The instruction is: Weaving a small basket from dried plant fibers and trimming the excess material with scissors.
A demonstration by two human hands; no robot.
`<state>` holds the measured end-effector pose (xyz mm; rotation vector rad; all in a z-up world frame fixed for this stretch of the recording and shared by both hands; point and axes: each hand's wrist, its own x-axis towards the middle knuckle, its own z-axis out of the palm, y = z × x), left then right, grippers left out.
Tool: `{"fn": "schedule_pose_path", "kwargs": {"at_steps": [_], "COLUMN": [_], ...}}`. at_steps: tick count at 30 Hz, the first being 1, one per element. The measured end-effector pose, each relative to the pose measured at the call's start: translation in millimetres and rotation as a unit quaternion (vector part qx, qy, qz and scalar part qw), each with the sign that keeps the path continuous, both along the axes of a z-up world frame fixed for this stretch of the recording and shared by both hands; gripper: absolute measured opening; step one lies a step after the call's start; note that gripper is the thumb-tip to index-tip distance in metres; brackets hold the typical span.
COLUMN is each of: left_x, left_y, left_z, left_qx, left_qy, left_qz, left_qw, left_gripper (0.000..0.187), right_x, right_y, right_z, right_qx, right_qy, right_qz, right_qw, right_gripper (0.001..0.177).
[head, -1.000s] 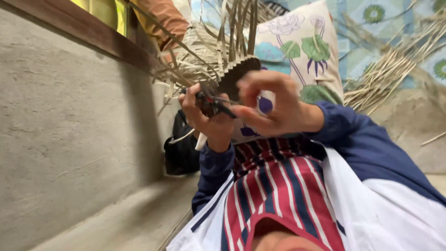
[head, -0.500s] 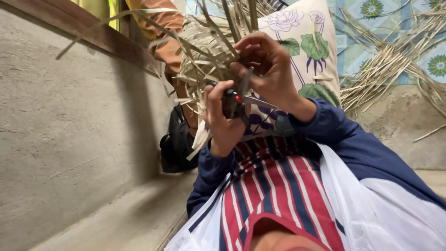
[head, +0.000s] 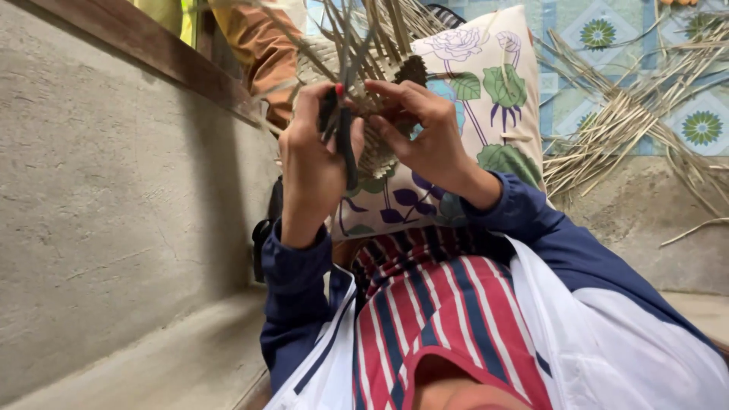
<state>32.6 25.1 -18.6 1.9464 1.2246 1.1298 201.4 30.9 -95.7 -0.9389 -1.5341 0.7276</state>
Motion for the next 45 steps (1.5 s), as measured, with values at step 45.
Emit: {"fn": "schedule_pose_path", "kwargs": {"at_steps": [45], "left_x": [-23.3], "left_y": [-100.0], "left_z": [-34.4], "left_qx": [0.063], "left_qy": [0.13], "left_qz": [0.205], "left_qw": [0.968], "left_gripper": [0.035], "right_x": [-10.9], "right_y": [25.4], "right_z": [51.8], "right_qx": [0.154], "right_qy": [-0.068], "right_qz": [0.147], "right_qw": [0.975], "right_gripper": [0.012]}}
